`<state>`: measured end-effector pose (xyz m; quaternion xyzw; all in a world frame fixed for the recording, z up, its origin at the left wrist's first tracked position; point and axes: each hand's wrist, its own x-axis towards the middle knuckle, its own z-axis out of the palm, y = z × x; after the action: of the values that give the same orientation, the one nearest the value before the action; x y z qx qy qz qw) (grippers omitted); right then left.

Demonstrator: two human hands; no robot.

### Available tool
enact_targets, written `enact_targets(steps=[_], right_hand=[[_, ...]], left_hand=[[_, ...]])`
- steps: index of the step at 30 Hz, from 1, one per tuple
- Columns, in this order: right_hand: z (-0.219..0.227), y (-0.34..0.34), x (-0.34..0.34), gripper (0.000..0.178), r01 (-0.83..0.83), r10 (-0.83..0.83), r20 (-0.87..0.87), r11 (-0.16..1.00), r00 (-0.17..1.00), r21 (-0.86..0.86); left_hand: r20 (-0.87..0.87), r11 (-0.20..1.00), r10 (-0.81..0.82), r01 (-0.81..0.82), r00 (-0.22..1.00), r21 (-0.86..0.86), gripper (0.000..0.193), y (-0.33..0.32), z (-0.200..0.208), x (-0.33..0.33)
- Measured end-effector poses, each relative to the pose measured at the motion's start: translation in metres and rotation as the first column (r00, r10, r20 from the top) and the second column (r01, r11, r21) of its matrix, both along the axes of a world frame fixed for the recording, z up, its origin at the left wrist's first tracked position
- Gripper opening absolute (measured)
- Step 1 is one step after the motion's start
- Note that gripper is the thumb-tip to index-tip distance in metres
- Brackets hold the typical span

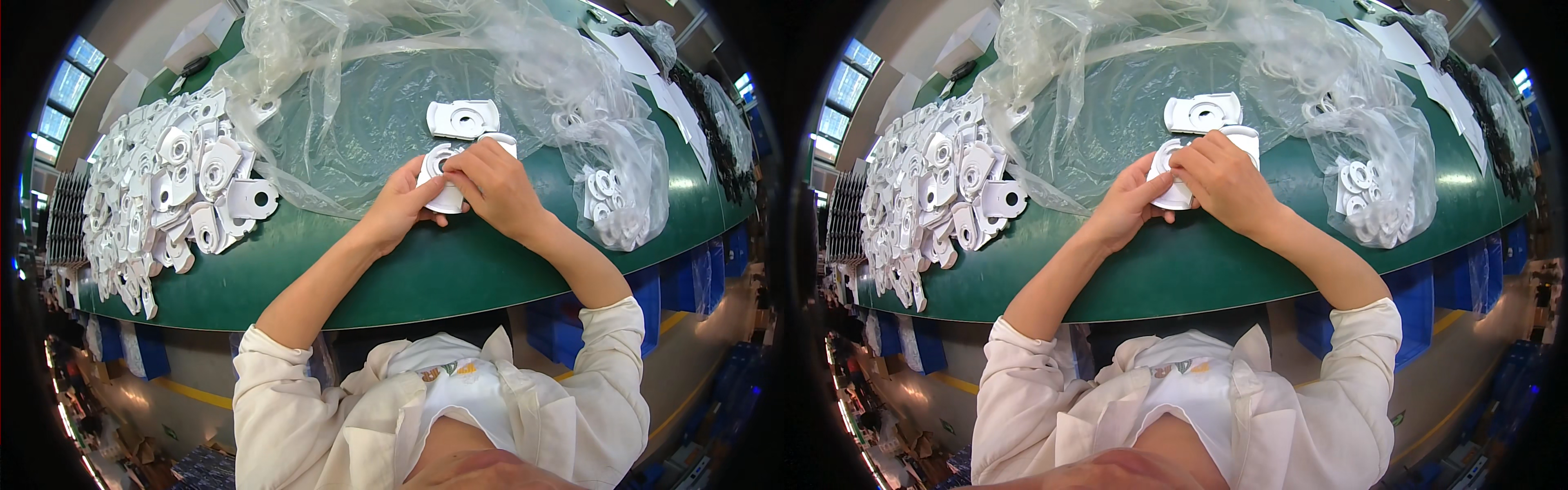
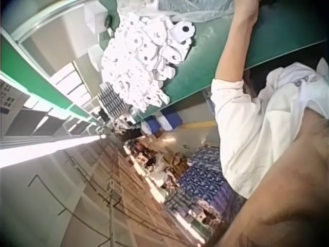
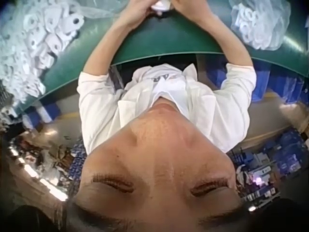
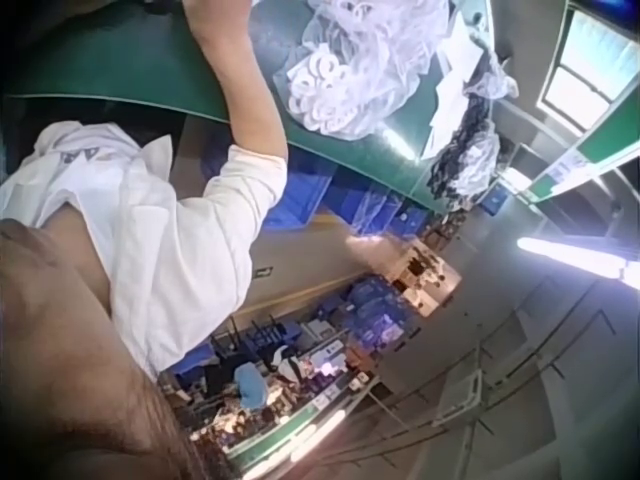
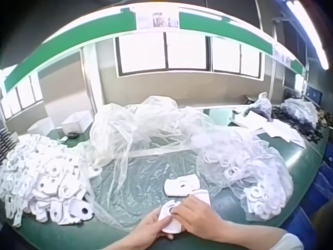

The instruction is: Assembling small white plastic components at a workbench in a factory.

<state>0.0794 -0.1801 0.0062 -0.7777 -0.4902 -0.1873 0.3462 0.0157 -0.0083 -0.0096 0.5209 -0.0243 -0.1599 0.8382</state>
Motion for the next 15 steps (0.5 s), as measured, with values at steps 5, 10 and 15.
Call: enact_targets(steps=[5, 10, 15], right_hand=[[0.008, -0.001, -0.001, 0.011, -0.001, 0.076, -0.316, 0.973, 0.946, 0.231], [0.014, -0.005, 0.007, 0.012, 0.096, 0.022, -0.383, 0.953, 0.923, 0.286], [-0.002, -0.011, 0.020, 0.015, -0.062, 0.169, -0.711, 0.983, 0.683, 0.174]], left_hand=[[0.063, 0.990, 0.101, -0.107, 0.993, 0.093, 0.029, 0.000, 0.012, -0.003], [0.132, 0.945, 0.041, -0.081, 0.990, 0.316, 0.035, 0.002, 0.011, -0.002], [0.294, 0.857, 0.006, -0.156, 0.956, 0.492, 0.028, -0.007, 0.014, -0.009]])
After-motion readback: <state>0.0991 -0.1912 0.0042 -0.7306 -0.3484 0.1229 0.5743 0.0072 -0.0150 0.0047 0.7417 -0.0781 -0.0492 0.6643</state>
